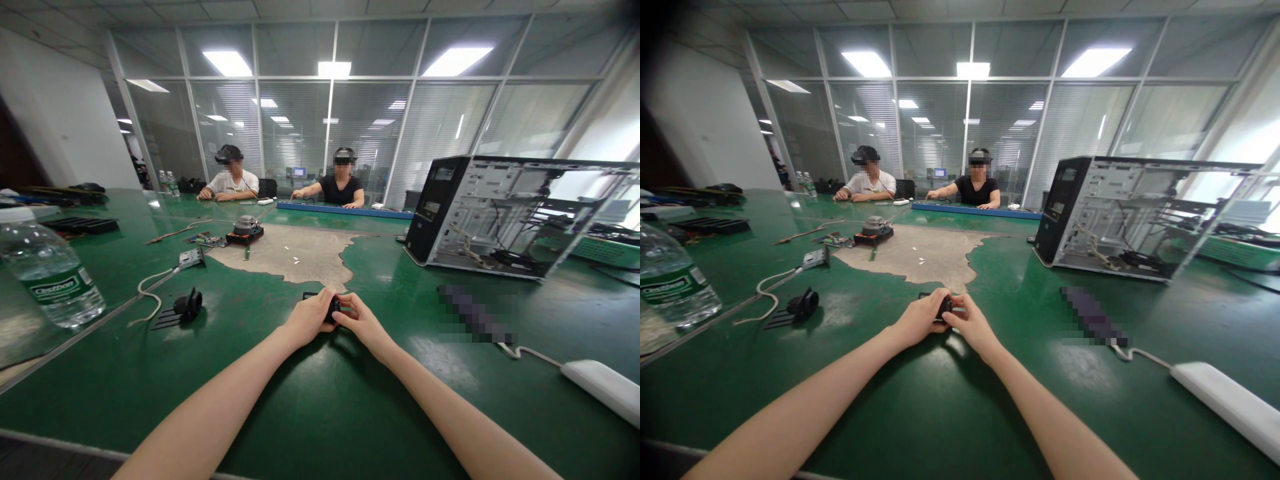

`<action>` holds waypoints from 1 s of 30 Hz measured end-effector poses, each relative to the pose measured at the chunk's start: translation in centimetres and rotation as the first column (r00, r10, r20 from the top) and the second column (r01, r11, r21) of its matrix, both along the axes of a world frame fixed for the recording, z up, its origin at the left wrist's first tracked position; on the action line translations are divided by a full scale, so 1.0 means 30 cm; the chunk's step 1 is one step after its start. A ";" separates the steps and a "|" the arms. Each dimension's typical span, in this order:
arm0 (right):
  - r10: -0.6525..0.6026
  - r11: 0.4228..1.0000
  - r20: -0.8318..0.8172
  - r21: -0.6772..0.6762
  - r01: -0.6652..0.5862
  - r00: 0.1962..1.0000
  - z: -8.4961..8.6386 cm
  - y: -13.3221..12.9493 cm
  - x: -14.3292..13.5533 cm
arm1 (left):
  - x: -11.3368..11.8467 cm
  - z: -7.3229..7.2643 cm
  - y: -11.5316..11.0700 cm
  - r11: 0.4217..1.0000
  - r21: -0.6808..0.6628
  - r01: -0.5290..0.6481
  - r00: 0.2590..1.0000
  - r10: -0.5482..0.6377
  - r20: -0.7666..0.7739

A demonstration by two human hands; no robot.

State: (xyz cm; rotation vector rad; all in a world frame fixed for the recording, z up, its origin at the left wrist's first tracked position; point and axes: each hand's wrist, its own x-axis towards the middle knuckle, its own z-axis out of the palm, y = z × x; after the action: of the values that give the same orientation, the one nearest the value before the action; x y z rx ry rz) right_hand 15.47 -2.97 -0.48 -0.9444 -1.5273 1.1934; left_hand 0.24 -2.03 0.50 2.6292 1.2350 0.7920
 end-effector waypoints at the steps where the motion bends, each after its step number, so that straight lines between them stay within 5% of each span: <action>1: -0.004 1.000 -0.001 -0.006 0.004 1.000 0.003 -0.004 -0.002 | 0.000 -0.001 0.000 1.000 0.003 0.000 1.000 0.000 0.008; 12: -0.089 0.996 0.049 -0.006 0.089 0.995 -0.014 0.017 0.001 | 0.001 -0.009 0.003 1.000 0.010 -0.010 1.000 0.010 0.015; 21: 0.018 1.000 -0.023 -0.020 -0.019 1.000 0.000 0.000 0.002 | 0.003 0.001 0.002 0.999 0.004 -0.043 0.999 0.043 -0.031; 30: -0.072 0.997 0.011 -0.018 0.072 0.997 0.005 0.004 -0.005 | 0.004 -0.013 0.011 0.999 0.040 -0.025 1.000 0.026 -0.007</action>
State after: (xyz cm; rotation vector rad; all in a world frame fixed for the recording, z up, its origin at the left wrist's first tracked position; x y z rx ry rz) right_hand 15.32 -2.84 -0.32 -1.0108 -1.4808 1.1545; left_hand 0.35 -1.70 0.10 2.6555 1.2700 0.8202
